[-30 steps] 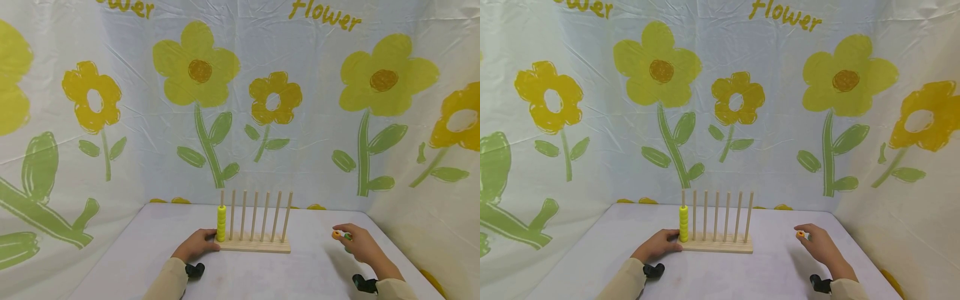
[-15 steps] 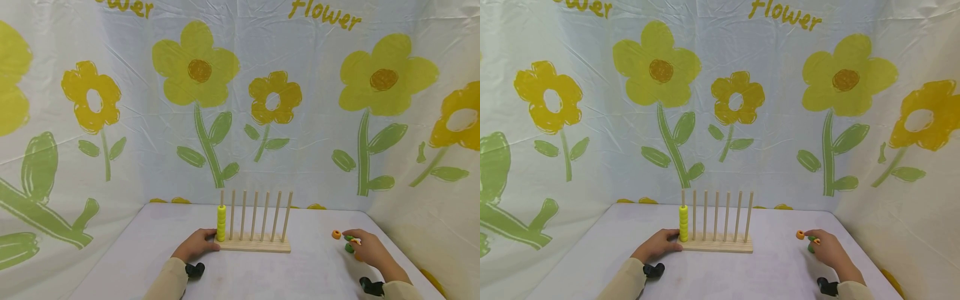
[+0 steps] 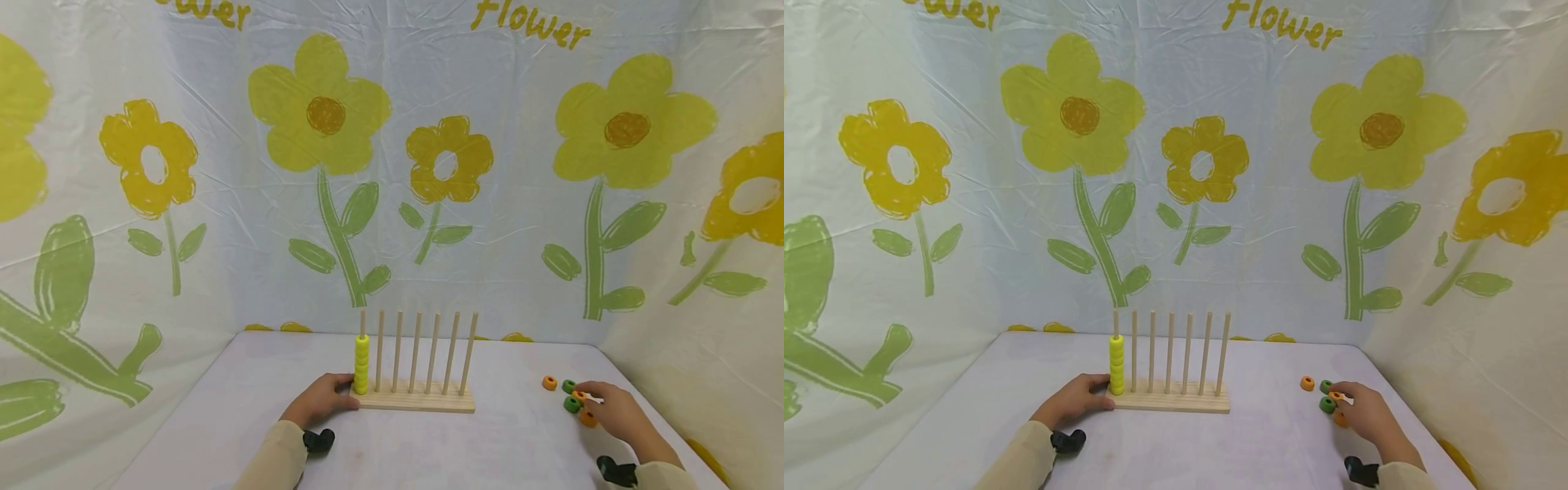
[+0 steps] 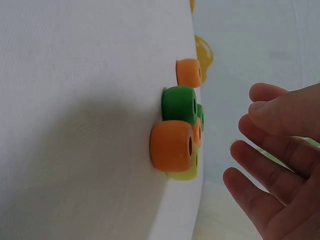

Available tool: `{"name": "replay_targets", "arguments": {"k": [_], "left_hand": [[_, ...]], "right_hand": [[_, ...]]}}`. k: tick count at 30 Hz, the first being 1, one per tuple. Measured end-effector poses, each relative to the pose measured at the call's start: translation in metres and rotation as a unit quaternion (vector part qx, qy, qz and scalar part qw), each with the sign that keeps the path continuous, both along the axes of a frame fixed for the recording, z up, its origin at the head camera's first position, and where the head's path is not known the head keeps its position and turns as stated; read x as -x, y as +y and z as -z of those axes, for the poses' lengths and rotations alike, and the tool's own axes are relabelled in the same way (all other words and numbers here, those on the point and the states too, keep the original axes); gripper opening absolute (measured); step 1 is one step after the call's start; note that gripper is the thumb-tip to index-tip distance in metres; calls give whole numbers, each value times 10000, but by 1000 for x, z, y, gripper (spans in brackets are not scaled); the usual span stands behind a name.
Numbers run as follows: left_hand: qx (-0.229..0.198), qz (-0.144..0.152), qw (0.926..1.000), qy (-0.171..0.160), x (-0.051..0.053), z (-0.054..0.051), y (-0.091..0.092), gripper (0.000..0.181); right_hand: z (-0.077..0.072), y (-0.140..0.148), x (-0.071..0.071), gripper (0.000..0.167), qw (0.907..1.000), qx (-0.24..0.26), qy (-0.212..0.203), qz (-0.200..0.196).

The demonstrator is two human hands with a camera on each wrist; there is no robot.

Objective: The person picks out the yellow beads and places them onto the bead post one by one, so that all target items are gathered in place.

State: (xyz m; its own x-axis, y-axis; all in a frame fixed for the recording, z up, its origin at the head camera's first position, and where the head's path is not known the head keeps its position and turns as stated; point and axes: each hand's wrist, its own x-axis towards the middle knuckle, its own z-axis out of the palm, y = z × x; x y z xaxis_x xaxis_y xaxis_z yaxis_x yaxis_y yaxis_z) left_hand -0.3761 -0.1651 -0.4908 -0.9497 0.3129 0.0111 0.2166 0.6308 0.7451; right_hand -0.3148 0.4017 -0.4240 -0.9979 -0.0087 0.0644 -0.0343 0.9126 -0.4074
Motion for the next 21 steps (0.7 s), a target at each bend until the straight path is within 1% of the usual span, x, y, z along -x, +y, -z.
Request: {"name": "replay_targets", "arguments": {"k": [6,10,15,21], "left_hand": [[-39,10,10000,11,1,3,0,77],[-75,-21,9999,-62,1,2,0,78],[-70,-42,10000,-54,0,1,1,78],[-73,-69,9999,-74,0,0,1,79]], "right_hand": [[7,10,1,29,9999,-50,-126,57],[11,15,1,29,9993,-82,-302,190],[15,19,0,31,9980,-95,-550,304],[20,21,0,35,9967,-88,-740,317]]}}
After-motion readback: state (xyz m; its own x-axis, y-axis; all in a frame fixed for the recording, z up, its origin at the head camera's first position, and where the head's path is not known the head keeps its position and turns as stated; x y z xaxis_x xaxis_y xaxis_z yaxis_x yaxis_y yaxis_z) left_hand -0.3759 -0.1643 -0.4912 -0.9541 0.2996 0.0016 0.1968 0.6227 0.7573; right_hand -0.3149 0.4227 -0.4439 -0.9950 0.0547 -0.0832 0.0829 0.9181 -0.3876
